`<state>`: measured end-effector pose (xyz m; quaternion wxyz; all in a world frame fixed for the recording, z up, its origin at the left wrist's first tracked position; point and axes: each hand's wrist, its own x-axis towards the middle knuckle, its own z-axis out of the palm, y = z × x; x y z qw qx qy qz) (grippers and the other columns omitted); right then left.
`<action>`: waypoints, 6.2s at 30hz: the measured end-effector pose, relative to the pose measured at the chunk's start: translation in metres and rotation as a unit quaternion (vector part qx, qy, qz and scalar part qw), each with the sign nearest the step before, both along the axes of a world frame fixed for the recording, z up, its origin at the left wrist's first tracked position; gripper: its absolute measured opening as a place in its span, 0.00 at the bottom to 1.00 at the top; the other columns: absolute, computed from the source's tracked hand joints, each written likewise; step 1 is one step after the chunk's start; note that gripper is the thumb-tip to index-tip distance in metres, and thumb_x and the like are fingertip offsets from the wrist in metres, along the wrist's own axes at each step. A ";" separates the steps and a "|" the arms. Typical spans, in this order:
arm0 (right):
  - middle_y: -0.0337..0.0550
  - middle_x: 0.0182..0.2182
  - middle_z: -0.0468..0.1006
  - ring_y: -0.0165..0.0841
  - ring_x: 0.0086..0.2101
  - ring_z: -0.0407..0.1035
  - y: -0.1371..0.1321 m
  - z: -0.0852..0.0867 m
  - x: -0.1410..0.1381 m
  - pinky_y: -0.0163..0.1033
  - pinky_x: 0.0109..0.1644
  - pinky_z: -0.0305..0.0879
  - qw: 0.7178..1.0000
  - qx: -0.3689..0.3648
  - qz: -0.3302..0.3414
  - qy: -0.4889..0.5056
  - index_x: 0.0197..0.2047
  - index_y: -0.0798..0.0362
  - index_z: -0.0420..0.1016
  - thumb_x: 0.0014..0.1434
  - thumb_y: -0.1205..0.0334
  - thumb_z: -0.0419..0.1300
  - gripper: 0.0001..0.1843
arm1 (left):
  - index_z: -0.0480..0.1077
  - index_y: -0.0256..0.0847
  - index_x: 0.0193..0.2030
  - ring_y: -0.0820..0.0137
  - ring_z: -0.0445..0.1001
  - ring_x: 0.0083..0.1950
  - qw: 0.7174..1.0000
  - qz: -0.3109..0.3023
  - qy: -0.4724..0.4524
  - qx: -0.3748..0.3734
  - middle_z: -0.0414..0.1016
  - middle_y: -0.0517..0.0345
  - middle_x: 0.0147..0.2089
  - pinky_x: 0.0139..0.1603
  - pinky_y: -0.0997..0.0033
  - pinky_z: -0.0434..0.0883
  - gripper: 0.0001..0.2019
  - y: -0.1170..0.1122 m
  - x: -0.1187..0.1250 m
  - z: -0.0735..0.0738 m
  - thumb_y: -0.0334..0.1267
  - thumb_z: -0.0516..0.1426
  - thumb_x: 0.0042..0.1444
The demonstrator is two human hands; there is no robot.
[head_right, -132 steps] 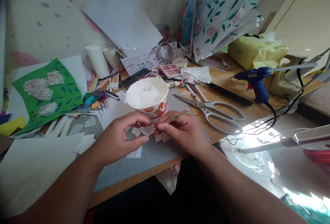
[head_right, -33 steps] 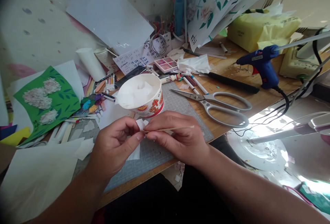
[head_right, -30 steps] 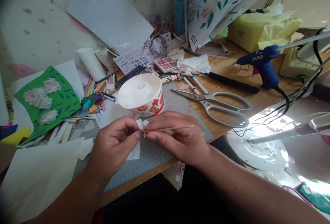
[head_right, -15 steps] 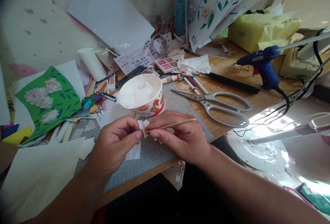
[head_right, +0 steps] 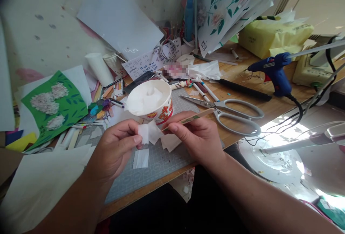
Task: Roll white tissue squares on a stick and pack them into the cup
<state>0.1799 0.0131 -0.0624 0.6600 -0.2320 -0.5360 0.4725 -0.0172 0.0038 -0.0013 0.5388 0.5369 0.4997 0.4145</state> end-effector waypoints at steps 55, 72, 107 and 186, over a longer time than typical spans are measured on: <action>0.40 0.35 0.86 0.35 0.36 0.81 0.004 0.005 0.002 0.40 0.38 0.81 0.997 0.023 -0.072 0.011 0.40 0.44 0.84 0.62 0.63 0.66 0.05 | 0.68 0.39 0.24 0.80 0.57 0.19 0.995 0.037 -0.038 -0.088 0.65 0.67 0.17 0.20 0.79 0.53 0.06 -0.004 0.011 0.000 0.33 0.62 0.44; 0.40 0.35 0.85 0.37 0.40 0.78 0.037 0.048 -0.002 0.48 0.50 0.74 0.948 0.167 -0.205 -0.177 0.38 0.45 0.82 0.62 0.67 0.64 0.07 | 0.67 0.39 0.22 0.80 0.56 0.19 0.994 0.044 -0.061 -0.074 0.64 0.68 0.17 0.21 0.79 0.54 0.07 -0.005 0.010 0.007 0.34 0.61 0.45; 0.37 0.35 0.86 0.31 0.37 0.79 0.001 0.010 -0.015 0.37 0.44 0.76 0.996 0.077 -0.009 -0.050 0.43 0.45 0.85 0.61 0.72 0.65 0.12 | 0.73 0.37 0.27 0.81 0.63 0.20 0.996 0.022 -0.050 -0.073 0.68 0.66 0.19 0.20 0.82 0.59 0.06 0.000 0.010 -0.005 0.35 0.64 0.50; 0.43 0.36 0.86 0.38 0.40 0.80 0.058 0.030 0.002 0.52 0.55 0.74 0.957 0.162 -0.181 -0.161 0.37 0.48 0.82 0.64 0.62 0.63 0.05 | 0.82 0.43 0.47 0.71 0.63 0.22 0.910 0.164 0.264 0.275 0.67 0.67 0.19 0.29 0.72 0.60 0.13 0.023 -0.005 0.015 0.39 0.62 0.55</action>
